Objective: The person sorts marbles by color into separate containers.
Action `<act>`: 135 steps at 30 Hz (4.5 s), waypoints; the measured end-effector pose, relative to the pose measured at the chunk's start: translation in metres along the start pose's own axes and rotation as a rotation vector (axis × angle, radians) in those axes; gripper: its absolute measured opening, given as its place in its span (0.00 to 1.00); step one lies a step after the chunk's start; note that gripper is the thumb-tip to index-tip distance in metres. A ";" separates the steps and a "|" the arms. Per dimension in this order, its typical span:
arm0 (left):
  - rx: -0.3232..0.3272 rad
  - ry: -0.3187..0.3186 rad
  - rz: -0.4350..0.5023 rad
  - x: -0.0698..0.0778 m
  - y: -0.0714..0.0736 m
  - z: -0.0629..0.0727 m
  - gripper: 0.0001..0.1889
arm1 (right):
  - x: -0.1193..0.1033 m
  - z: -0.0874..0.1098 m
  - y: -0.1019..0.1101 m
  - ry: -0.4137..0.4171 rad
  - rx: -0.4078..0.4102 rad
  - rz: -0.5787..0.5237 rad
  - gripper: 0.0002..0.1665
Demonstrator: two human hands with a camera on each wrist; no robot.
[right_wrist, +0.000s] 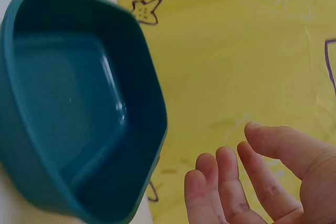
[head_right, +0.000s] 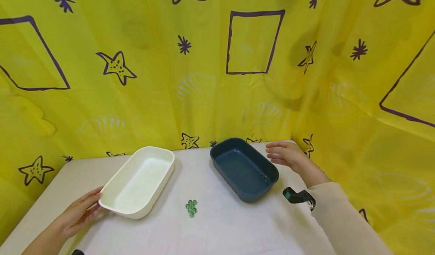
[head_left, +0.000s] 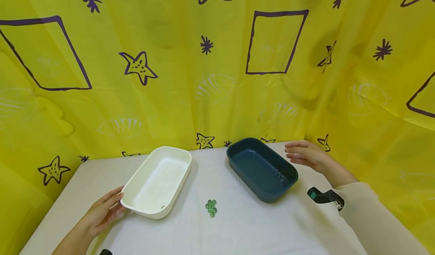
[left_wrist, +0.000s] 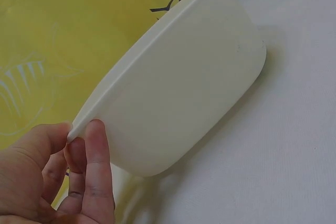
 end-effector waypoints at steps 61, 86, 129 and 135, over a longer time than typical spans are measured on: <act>0.052 -0.020 -0.067 0.001 -0.003 0.002 0.18 | 0.084 0.009 0.014 -0.203 -0.011 -0.472 0.18; 0.094 -0.186 -0.383 0.011 -0.118 0.062 0.17 | 0.081 0.008 0.015 -0.276 -0.010 -0.529 0.15; 0.072 -0.348 -0.684 -0.065 -0.225 -0.017 0.06 | 0.083 0.011 0.016 -0.301 -0.006 -0.565 0.14; 0.082 -0.373 -0.705 -0.066 -0.226 -0.016 0.04 | 0.083 0.011 0.015 -0.301 0.004 -0.568 0.14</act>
Point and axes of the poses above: each hand's wrist, its own z-axis away from the middle knuckle, its own y-axis out of the back of the hand, x = y × z, the point moved 1 cm from there along -z, towards the middle knuckle, and after that the axes turned 7 degrees about y, right-handed, at the moved point
